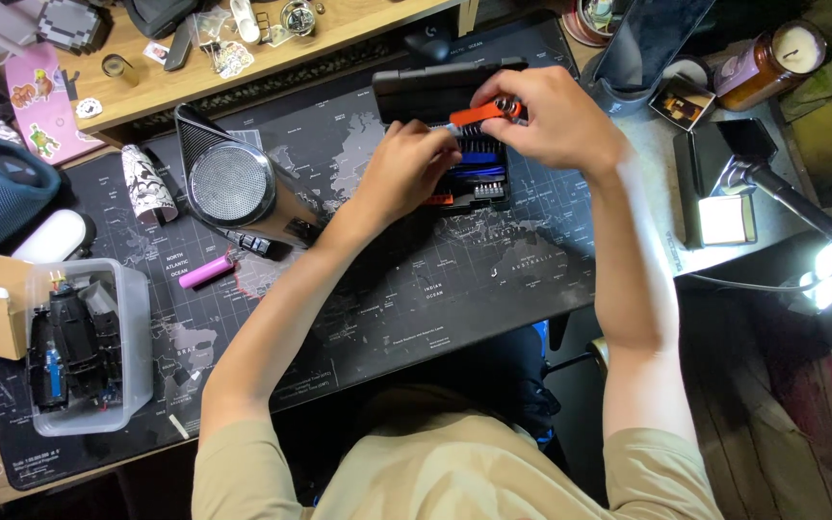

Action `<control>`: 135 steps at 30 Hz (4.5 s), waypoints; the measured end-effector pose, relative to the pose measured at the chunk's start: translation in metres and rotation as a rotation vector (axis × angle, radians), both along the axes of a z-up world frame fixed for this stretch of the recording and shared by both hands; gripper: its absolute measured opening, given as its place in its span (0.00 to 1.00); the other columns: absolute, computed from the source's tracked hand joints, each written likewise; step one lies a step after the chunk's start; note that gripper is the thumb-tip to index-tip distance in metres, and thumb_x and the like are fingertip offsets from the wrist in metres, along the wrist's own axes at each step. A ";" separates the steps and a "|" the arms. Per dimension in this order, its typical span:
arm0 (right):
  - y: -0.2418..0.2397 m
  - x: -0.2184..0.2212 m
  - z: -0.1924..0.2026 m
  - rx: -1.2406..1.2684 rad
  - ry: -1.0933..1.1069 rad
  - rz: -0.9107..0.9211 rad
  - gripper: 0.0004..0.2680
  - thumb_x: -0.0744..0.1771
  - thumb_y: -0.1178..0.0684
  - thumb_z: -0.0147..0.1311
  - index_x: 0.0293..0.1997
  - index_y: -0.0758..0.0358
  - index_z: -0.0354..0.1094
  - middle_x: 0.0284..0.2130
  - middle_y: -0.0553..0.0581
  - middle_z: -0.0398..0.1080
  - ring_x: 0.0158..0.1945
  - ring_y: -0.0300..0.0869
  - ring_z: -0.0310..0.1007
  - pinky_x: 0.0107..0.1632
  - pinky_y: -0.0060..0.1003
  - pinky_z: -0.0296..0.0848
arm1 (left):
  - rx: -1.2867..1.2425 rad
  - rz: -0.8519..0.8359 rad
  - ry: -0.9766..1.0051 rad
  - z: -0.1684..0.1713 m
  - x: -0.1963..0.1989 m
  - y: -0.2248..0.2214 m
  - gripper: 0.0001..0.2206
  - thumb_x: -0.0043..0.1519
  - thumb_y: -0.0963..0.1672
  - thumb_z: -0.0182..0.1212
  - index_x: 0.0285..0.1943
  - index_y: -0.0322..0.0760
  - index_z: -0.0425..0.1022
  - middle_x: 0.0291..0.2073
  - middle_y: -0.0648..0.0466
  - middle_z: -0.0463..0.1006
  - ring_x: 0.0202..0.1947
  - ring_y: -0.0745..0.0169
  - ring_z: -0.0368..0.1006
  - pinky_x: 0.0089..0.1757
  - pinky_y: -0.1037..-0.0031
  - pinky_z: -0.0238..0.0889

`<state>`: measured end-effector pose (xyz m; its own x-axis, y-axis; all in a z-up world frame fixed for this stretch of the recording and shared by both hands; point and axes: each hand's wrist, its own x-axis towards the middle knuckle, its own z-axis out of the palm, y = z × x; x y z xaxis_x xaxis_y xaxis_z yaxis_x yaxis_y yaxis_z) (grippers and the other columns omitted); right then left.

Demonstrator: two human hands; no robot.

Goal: Repairing a small electronic device using a precision screwdriver set at a desk

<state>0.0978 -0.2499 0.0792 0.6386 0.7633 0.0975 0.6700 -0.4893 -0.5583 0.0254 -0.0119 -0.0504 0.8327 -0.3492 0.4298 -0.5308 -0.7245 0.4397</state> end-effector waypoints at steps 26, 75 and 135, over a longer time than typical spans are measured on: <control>0.020 0.012 -0.037 0.043 0.055 0.032 0.08 0.71 0.56 0.58 0.53 0.61 0.82 0.47 0.55 0.84 0.51 0.44 0.83 0.55 0.40 0.71 | -0.098 0.010 -0.205 0.068 -0.047 -0.013 0.04 0.74 0.40 0.55 0.45 0.38 0.72 0.36 0.51 0.77 0.37 0.47 0.68 0.43 0.59 0.55; 0.092 -0.140 -0.034 0.564 -0.076 0.436 0.10 0.72 0.60 0.60 0.60 0.68 0.79 0.44 0.59 0.81 0.40 0.53 0.83 0.44 0.41 0.81 | -0.574 0.256 -0.327 0.076 -0.191 0.046 0.01 0.69 0.40 0.69 0.46 0.40 0.84 0.34 0.54 0.87 0.32 0.50 0.84 0.38 0.68 0.77; 0.103 -0.124 -0.052 1.110 -0.068 0.279 0.13 0.75 0.54 0.54 0.55 0.58 0.46 0.34 0.62 0.68 0.33 0.65 0.82 0.36 0.47 0.83 | 0.518 0.467 0.141 0.081 -0.185 0.086 0.56 0.46 0.58 0.80 0.82 0.27 0.61 0.66 0.36 0.77 0.55 0.40 0.71 0.52 0.56 0.60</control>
<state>-0.0262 -0.1469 0.0275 0.4283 0.3483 0.8338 0.7233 0.4208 -0.5474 -0.1592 0.0737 0.0302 0.9805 -0.0726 0.1824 -0.0773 -0.9968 0.0189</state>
